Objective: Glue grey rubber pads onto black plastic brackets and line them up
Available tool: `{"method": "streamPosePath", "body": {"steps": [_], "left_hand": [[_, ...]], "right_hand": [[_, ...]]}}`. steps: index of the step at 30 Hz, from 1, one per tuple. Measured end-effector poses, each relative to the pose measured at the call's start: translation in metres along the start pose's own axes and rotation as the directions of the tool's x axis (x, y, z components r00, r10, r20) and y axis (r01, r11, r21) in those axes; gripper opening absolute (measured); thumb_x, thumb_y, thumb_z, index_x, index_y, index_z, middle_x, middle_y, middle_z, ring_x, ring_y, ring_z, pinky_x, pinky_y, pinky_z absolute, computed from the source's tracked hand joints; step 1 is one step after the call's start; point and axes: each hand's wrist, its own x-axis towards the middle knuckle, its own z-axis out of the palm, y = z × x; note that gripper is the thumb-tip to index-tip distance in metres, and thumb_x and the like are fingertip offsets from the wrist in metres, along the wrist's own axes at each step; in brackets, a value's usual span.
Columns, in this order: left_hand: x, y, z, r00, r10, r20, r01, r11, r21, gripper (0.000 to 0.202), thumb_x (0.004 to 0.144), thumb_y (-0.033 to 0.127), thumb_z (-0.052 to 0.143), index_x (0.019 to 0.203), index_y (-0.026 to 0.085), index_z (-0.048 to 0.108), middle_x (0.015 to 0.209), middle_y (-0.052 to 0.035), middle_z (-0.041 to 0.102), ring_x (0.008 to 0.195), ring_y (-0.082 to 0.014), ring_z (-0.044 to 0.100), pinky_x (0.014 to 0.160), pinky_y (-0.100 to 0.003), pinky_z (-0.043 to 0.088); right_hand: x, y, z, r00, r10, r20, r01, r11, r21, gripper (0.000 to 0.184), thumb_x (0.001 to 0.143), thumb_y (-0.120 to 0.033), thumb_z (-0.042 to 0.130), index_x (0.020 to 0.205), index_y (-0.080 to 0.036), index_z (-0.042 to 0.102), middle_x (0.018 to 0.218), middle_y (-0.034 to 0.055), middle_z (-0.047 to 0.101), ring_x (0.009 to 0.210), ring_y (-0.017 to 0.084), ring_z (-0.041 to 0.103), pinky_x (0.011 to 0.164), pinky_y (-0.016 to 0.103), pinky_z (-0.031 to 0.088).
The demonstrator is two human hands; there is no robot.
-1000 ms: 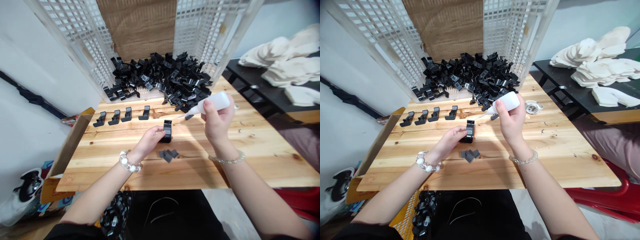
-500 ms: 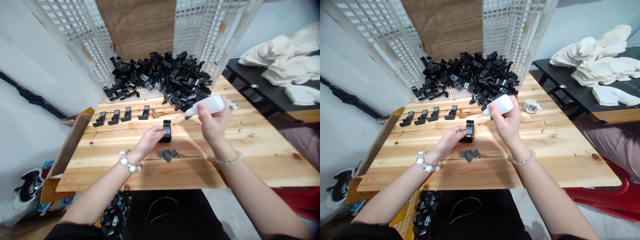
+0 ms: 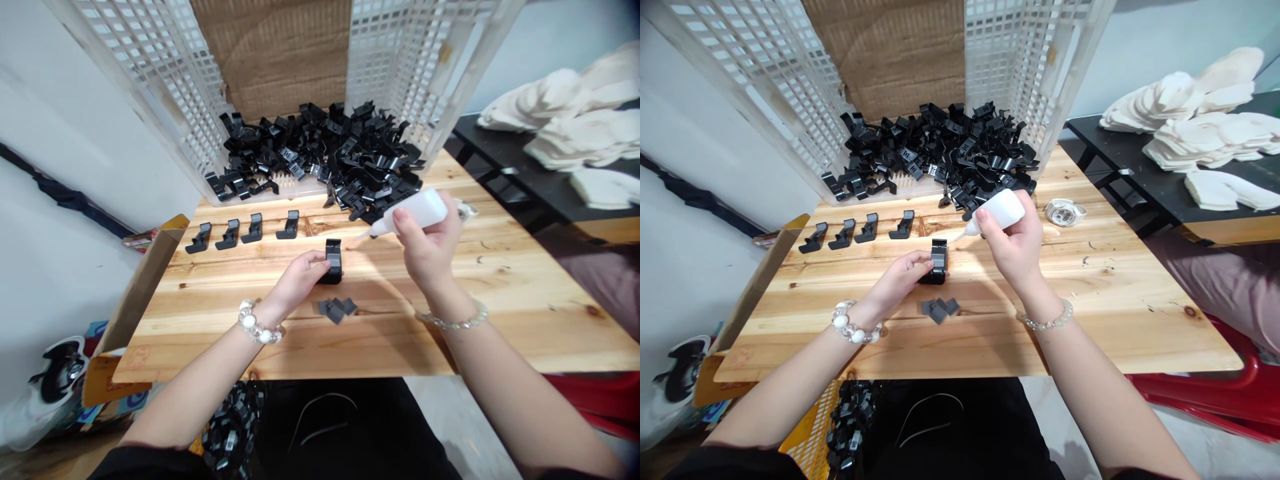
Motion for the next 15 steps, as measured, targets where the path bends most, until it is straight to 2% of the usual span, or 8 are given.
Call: {"method": "streamPosePath", "body": {"steps": [10, 15], "left_hand": [[-0.0016, 0.0034, 0.0005, 0.999, 0.052, -0.003, -0.052, 0.998, 0.036, 0.028, 0.086, 0.037, 0.066, 0.101, 0.014, 0.068, 0.097, -0.0111, 0.074, 0.093, -0.0231, 0.067, 0.093, -0.039, 0.047], [-0.0025, 0.0042, 0.0013, 0.998, 0.064, -0.008, -0.063, 0.996, 0.058, 0.025, 0.087, 0.035, 0.063, 0.098, 0.014, 0.068, 0.094, -0.0107, 0.074, 0.092, -0.0228, 0.067, 0.093, -0.04, 0.047]], "right_hand": [[0.0, 0.0065, -0.0011, 0.998, 0.059, -0.004, -0.059, 0.997, 0.045, 0.036, 0.077, -0.052, 0.075, 0.077, -0.026, 0.051, 0.065, -0.0026, 0.052, 0.052, 0.014, 0.049, 0.045, 0.03, 0.042], [0.0008, 0.0068, -0.0015, 0.999, 0.038, -0.01, -0.037, 0.998, 0.056, 0.033, 0.078, -0.05, 0.075, 0.078, -0.026, 0.052, 0.065, -0.0028, 0.051, 0.051, 0.014, 0.048, 0.044, 0.03, 0.042]]}}
